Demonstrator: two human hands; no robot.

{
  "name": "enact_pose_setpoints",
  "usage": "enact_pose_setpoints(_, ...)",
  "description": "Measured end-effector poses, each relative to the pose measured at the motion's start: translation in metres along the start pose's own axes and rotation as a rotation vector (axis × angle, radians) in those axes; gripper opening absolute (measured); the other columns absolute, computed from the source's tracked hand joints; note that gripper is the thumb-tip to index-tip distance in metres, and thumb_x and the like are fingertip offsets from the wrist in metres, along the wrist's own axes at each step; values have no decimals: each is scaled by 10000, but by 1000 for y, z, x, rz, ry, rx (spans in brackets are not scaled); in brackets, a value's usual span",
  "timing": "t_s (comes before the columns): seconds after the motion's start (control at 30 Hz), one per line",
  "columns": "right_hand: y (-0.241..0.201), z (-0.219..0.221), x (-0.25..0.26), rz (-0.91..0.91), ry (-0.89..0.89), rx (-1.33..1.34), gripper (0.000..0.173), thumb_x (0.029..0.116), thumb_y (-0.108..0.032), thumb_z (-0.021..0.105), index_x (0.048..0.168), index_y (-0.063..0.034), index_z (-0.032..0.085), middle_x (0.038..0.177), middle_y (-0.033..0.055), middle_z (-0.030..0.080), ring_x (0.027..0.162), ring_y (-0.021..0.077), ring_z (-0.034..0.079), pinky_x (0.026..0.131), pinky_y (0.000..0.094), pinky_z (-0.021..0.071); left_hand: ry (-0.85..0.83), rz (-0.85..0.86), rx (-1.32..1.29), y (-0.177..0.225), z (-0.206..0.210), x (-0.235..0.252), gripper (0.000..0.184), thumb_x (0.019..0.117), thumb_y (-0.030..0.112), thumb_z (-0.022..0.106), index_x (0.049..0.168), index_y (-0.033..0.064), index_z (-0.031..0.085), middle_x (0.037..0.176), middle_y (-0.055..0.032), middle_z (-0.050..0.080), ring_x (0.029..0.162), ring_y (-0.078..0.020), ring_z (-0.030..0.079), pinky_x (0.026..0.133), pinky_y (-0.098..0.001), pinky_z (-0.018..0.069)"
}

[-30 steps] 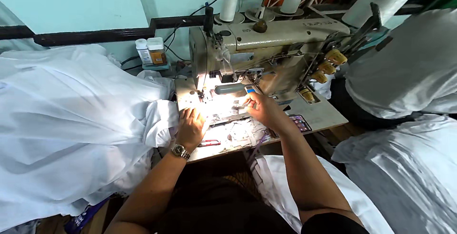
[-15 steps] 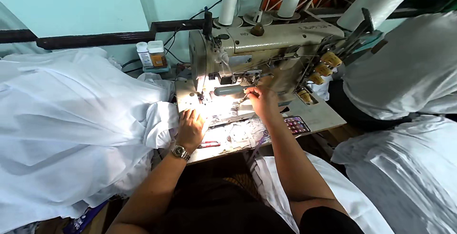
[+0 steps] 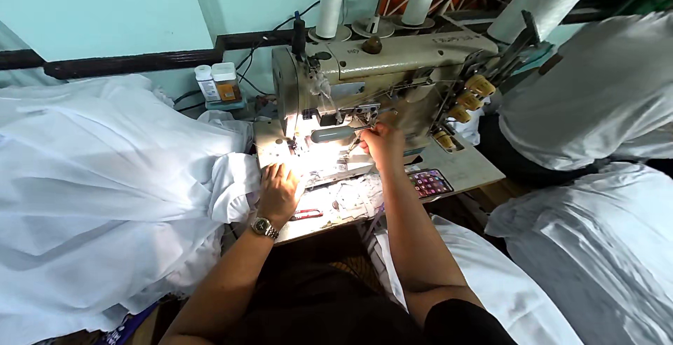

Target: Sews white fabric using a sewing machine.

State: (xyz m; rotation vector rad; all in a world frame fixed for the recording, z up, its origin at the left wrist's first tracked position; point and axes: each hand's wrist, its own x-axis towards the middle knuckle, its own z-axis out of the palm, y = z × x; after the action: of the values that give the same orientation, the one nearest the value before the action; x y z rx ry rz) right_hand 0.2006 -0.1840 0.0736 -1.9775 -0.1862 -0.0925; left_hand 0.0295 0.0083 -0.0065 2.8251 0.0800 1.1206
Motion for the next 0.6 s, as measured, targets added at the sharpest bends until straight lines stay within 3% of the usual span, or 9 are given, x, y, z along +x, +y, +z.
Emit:
enact_pose_setpoints(0.07, 3, 7, 2, 73, -9, 255, 91, 927, -37, 693, 992, 26, 691, 805, 89, 714, 634, 125, 693, 634, 307, 618, -2, 1, 2, 0, 0, 0, 268, 958, 286, 652, 908, 38, 740, 972, -159, 695, 1026, -342, 665, 999, -495, 491)
enact_pose_setpoints(0.17, 11, 17, 7, 70, 11, 355, 124, 924, -5, 662, 1031, 36, 708, 894, 119, 729, 716, 156, 719, 696, 333, 635, 0, 0, 8, 0, 1, -1, 274, 962, 296, 649, 914, 42, 742, 983, -155, 700, 1036, -333, 668, 1009, -494, 490)
enact_pose_setpoints(0.27, 7, 22, 10, 64, 68, 42, 180, 943, -82, 655, 1080, -3, 740, 936, 145, 743, 790, 225, 731, 781, 438, 612, 4, -1, 15, 0, 1, -1, 266, 956, 295, 654, 917, 49, 748, 976, -152, 703, 1029, -332, 670, 1007, -497, 487)
enact_pose_setpoints(0.33, 1, 24, 10, 101, 67, -149, 214, 958, -142, 655, 1117, -27, 741, 1020, 177, 744, 948, 315, 729, 896, 542, 571, 9, 1, 18, 0, 2, -1, 264, 957, 292, 649, 915, 50, 749, 969, -151, 701, 1018, -335, 669, 1003, -496, 487)
enact_pose_setpoints(0.4, -7, 24, 8, 119, 67, -252, 236, 966, -187, 669, 1123, -28, 745, 1080, 196, 739, 1064, 366, 698, 961, 589, 519, 12, 2, 22, 0, 2, -1, 262, 959, 291, 642, 920, 56, 753, 965, -148, 704, 1010, -335, 670, 1000, -495, 488)
enact_pose_setpoints(0.6, -13, 31, 5, 136, 101, -289, 233, 950, -184, 684, 1109, -23, 734, 1111, 189, 725, 1107, 354, 676, 978, 582, 506, 4, -6, 16, 1, 2, -1, 259, 960, 286, 640, 927, 55, 754, 970, -148, 703, 1022, -338, 668, 1007, -504, 485)
